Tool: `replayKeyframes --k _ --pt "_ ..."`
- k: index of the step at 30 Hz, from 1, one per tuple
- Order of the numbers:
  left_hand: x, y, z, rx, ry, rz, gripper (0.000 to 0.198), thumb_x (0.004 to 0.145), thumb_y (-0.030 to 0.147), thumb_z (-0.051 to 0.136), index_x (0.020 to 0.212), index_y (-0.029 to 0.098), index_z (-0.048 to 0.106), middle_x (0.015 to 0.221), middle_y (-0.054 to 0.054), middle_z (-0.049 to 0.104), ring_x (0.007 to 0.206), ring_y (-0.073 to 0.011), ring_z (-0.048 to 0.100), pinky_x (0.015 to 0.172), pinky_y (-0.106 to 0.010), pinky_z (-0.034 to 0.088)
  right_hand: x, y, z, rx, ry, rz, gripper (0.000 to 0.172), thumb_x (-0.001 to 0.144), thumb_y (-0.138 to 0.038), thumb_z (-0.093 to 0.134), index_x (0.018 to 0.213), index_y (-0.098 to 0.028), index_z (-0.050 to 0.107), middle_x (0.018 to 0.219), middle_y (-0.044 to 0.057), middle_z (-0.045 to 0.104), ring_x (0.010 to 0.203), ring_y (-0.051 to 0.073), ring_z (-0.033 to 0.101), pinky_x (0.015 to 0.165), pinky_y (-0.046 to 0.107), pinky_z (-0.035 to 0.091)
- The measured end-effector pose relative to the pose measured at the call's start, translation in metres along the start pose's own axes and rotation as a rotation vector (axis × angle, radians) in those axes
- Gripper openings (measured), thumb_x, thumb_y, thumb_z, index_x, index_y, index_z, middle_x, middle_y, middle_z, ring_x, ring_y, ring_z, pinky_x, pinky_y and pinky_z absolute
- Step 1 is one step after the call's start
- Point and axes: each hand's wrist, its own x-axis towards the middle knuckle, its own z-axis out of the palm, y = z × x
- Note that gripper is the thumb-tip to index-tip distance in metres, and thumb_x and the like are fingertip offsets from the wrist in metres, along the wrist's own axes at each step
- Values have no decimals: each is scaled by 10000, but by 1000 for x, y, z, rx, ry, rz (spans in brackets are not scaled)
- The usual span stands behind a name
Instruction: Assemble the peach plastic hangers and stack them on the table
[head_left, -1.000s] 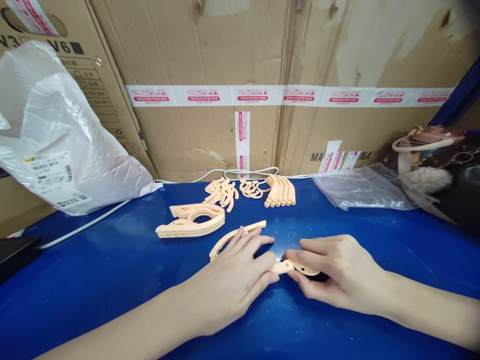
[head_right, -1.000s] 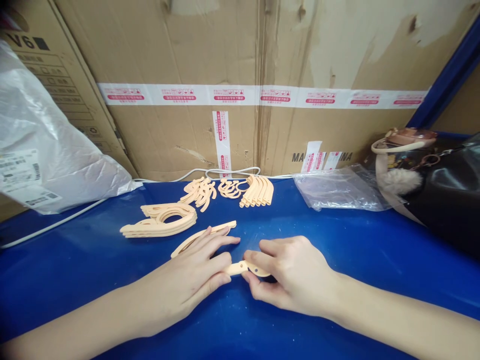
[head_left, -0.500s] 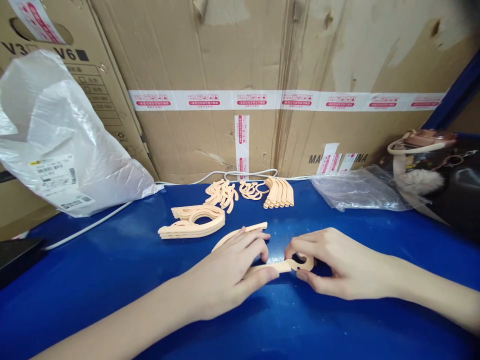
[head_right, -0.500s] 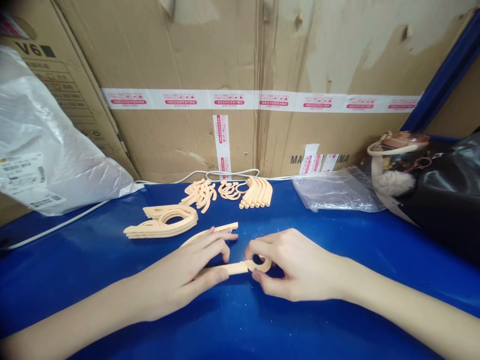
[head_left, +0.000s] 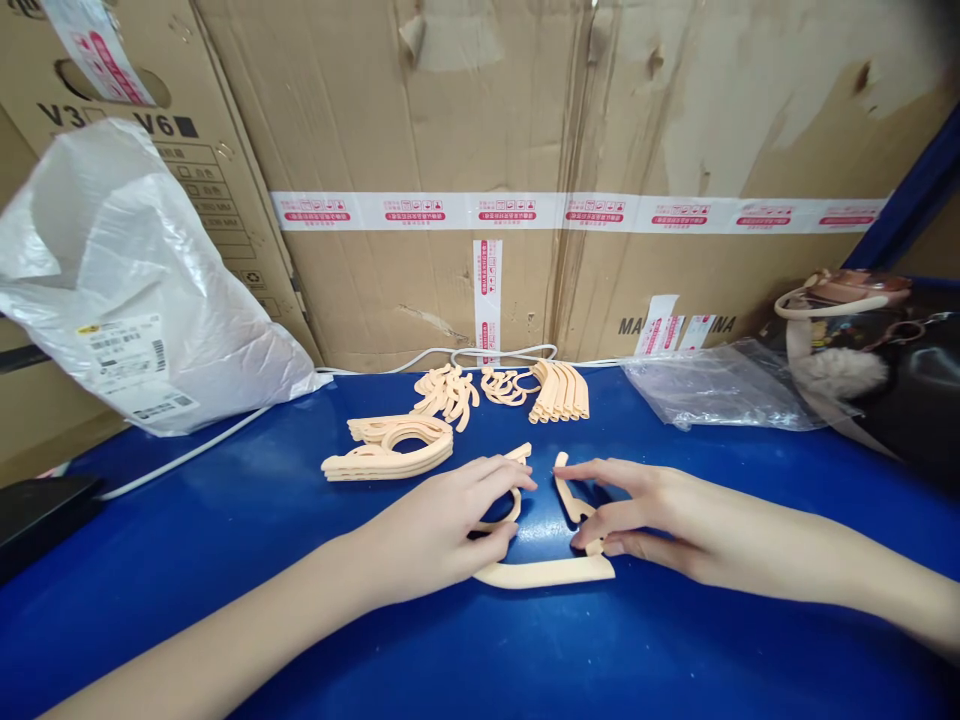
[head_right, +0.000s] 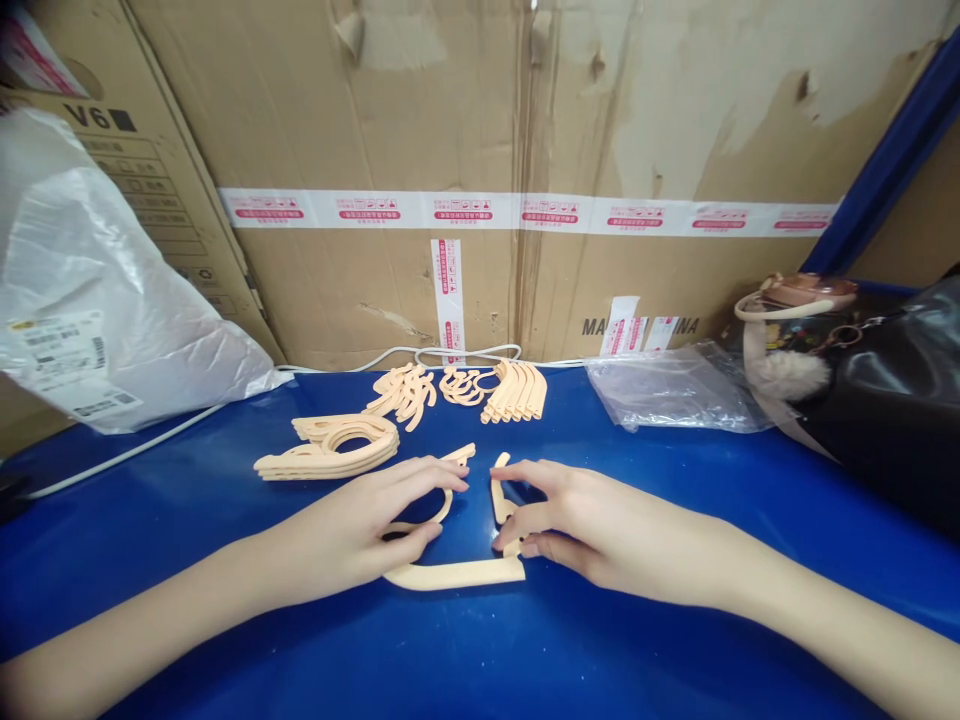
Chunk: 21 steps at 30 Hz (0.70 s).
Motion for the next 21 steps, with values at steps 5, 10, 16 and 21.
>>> replayKeyframes --k 5,10,16,21 --pt "2 3 0 57 17 67 341 944 164 437 1268 262 480 1287 -50 558 1202 -196 512 995 -339 437 1 -5 6 20 21 -28 318 855 -33 482 996 -256 661 1309 9 543 1163 144 552 966 248 429" --pt "3 3 3 69 14 50 279 955 180 433 1224 218 497 1213 -67 589 1121 -204 552 949 -338 460 3 -13 19 30 64 -92 79 830 -275 648 822 -198 631 1138 28 625 995 165 590 857 269 453" --pt "5 9 4 96 3 68 248 990 190 349 1155 199 534 1132 -58 607 1086 -198 543 946 -338 448 2 -19 25 -25 40 -140 310 820 -141 584 1127 -189 577 1006 44 635 934 182 548 864 313 416" --pt "2 12 3 -14 28 78 322 984 170 316 1247 226 494 1227 -44 579 1149 -177 528 1002 -326 424 4 -8 21 -34 41 -156 462 821 -27 491 1235 -227 531 1109 41 614 1055 173 515 971 325 367"
